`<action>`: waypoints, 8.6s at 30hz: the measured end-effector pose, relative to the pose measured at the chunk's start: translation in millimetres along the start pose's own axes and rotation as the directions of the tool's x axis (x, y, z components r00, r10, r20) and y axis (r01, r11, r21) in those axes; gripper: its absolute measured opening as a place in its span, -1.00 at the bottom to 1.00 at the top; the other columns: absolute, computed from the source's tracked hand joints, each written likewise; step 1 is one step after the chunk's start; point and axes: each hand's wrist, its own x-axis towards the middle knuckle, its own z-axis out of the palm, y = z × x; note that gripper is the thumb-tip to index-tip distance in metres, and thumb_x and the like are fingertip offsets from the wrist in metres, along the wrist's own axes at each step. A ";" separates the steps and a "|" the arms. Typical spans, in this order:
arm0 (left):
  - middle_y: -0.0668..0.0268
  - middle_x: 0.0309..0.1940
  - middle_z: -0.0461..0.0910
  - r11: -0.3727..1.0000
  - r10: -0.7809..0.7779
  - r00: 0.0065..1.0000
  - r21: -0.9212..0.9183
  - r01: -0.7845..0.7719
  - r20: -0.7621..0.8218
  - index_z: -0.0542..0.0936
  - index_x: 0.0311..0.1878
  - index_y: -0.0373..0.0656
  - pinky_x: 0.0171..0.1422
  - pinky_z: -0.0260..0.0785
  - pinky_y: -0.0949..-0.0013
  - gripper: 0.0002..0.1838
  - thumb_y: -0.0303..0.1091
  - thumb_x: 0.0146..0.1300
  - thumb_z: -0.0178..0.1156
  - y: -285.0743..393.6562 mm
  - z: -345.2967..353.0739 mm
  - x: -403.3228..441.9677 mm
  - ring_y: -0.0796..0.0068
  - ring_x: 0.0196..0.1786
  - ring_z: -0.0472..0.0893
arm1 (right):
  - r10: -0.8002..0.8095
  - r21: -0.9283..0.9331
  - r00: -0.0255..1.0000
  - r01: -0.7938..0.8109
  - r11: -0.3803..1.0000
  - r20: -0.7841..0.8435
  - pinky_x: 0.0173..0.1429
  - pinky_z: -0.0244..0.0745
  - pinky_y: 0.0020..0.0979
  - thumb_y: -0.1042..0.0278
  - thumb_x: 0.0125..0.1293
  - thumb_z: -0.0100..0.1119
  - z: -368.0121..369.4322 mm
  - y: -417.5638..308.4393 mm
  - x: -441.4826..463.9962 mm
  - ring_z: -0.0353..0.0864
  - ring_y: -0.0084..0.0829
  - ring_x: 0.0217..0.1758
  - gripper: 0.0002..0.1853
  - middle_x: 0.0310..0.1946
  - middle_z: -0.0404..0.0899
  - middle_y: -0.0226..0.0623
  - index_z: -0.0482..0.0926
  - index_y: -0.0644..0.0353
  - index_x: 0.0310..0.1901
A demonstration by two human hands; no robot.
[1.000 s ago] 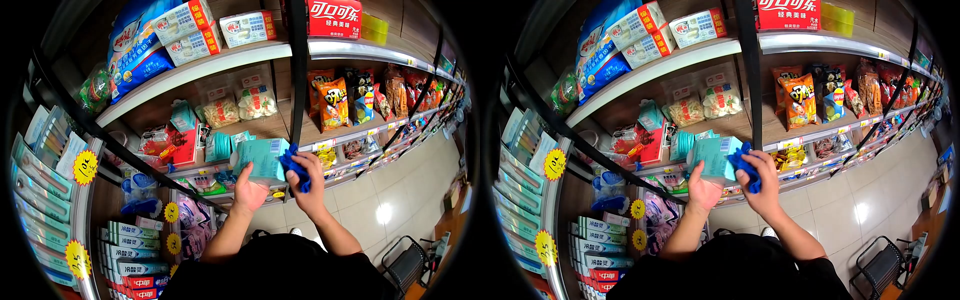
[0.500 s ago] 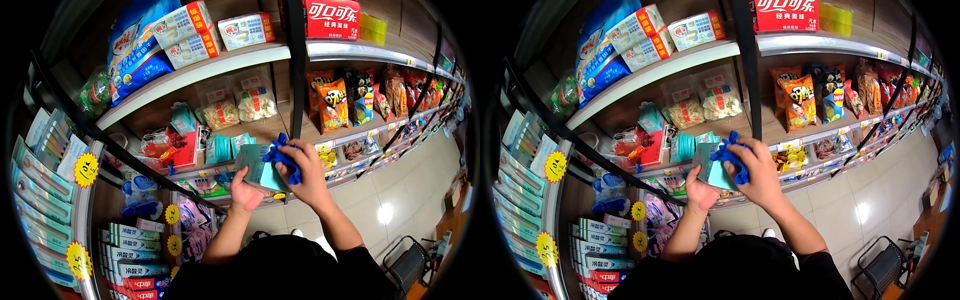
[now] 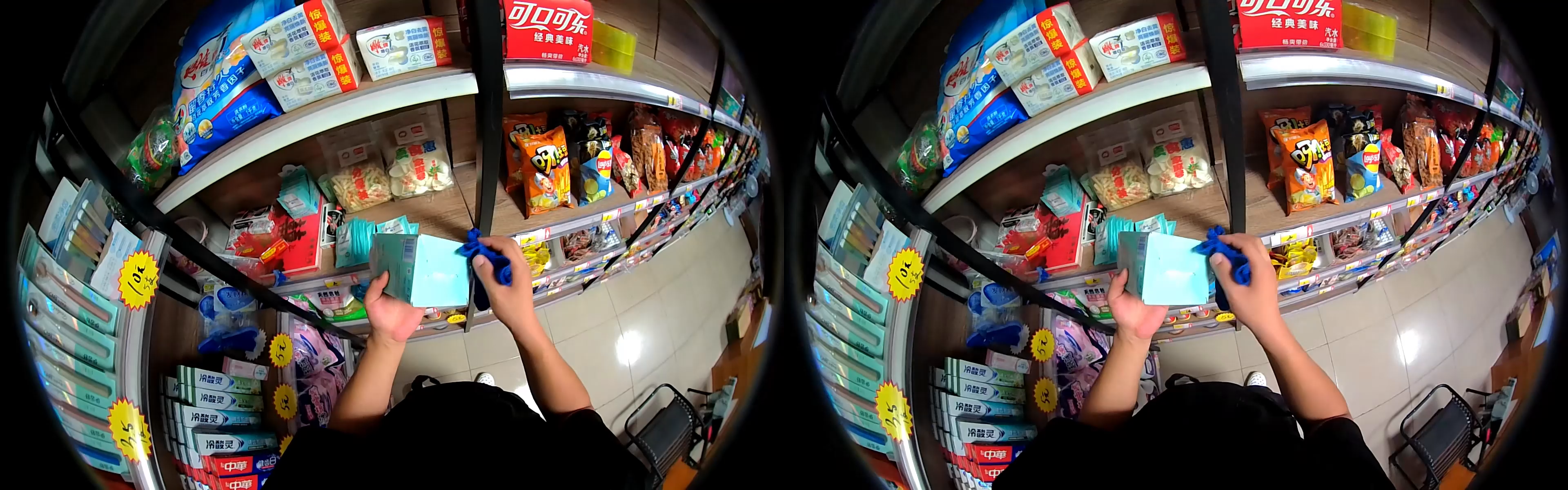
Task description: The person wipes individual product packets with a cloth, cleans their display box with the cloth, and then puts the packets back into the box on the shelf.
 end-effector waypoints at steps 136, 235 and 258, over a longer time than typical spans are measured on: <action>0.01 0.50 0.44 0.697 0.004 0.992 0.711 -0.094 0.126 0.50 0.25 -0.28 0.57 0.31 0.14 -0.46 0.08 0.63 0.00 -0.8 -28.3 64.5 0.20 0.47 0.48 | 0.234 -0.365 0.526 0.159 0.917 0.817 -0.05 0.62 -0.01 0.04 0.30 0.34 14.9 -22.0 34.3 0.73 0.13 -0.20 -0.59 -0.33 0.72 0.09 0.69 0.32 -0.22; 0.05 0.01 0.78 -0.286 0.508 0.856 0.919 0.270 -0.094 0.55 0.37 -0.28 0.09 0.58 0.16 -0.49 -0.26 0.45 0.33 -33.7 -132.1 131.7 0.14 -0.02 0.78 | 0.234 -0.727 0.972 -0.148 0.671 0.017 -0.27 0.69 -0.07 0.21 0.42 0.30 94.4 139.2 9.7 0.79 0.01 -0.36 -0.58 -0.21 0.78 0.04 0.59 0.22 0.21; 0.09 0.11 0.70 -0.813 0.217 0.889 0.579 -0.064 0.404 0.67 -0.03 -0.25 0.27 0.51 0.03 -0.74 -0.61 0.20 0.27 48.7 -144.0 41.2 -0.03 0.13 0.64 | 0.333 -0.478 0.920 -0.202 0.855 0.206 0.02 0.65 0.06 0.23 0.34 0.31 196.8 128.9 31.2 0.73 0.15 -0.04 -0.64 -0.08 0.70 0.07 0.63 0.29 0.05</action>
